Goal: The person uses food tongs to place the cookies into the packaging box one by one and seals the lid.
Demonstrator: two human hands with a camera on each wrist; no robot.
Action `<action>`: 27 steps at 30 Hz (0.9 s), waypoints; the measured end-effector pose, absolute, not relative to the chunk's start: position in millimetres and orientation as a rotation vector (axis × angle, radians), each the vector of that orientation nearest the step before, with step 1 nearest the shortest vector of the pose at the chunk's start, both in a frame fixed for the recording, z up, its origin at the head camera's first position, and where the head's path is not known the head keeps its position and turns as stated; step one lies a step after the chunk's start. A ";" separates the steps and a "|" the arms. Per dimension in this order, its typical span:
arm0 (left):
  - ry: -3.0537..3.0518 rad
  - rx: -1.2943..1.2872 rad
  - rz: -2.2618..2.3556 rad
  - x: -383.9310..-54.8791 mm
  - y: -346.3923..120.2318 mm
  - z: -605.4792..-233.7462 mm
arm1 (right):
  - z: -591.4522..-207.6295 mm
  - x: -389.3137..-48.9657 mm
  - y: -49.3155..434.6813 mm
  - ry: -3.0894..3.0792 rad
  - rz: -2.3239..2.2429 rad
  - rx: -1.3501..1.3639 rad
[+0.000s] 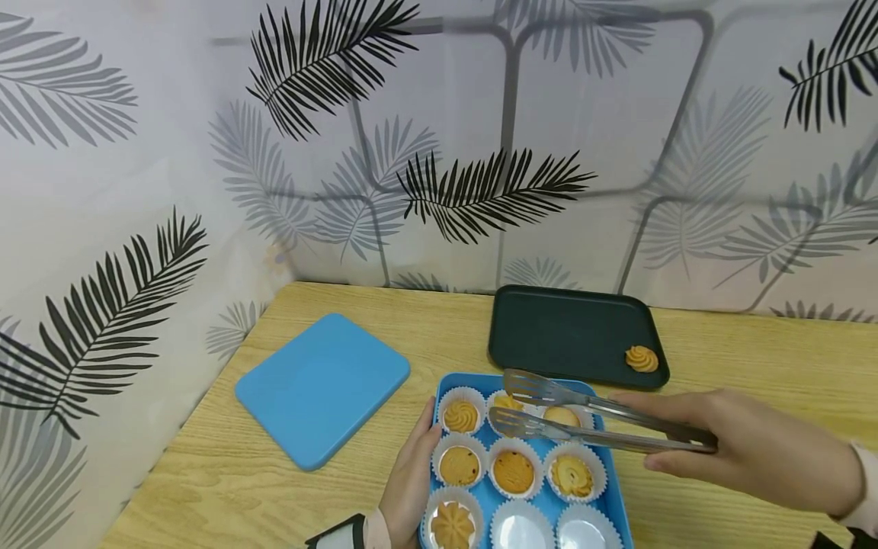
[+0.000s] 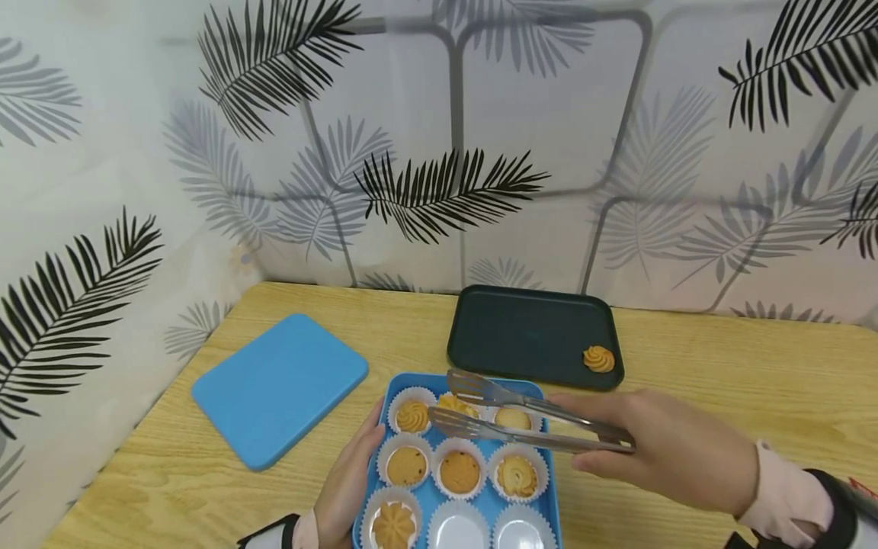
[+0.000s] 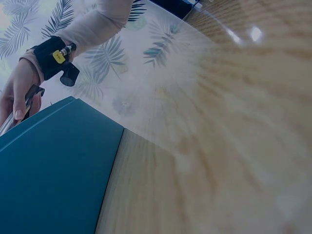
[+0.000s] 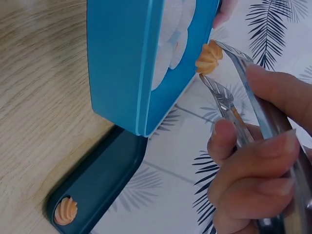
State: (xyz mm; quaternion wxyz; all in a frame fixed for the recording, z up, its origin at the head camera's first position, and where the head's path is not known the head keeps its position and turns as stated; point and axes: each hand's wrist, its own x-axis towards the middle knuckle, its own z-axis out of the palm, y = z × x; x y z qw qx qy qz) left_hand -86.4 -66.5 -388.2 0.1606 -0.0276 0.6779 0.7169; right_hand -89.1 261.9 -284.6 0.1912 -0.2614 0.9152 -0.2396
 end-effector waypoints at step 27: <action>1.911 -0.101 2.046 -86.4 -66.6 -387.1 | -293.0 -61.6 257.0 2.483 -0.395 -0.868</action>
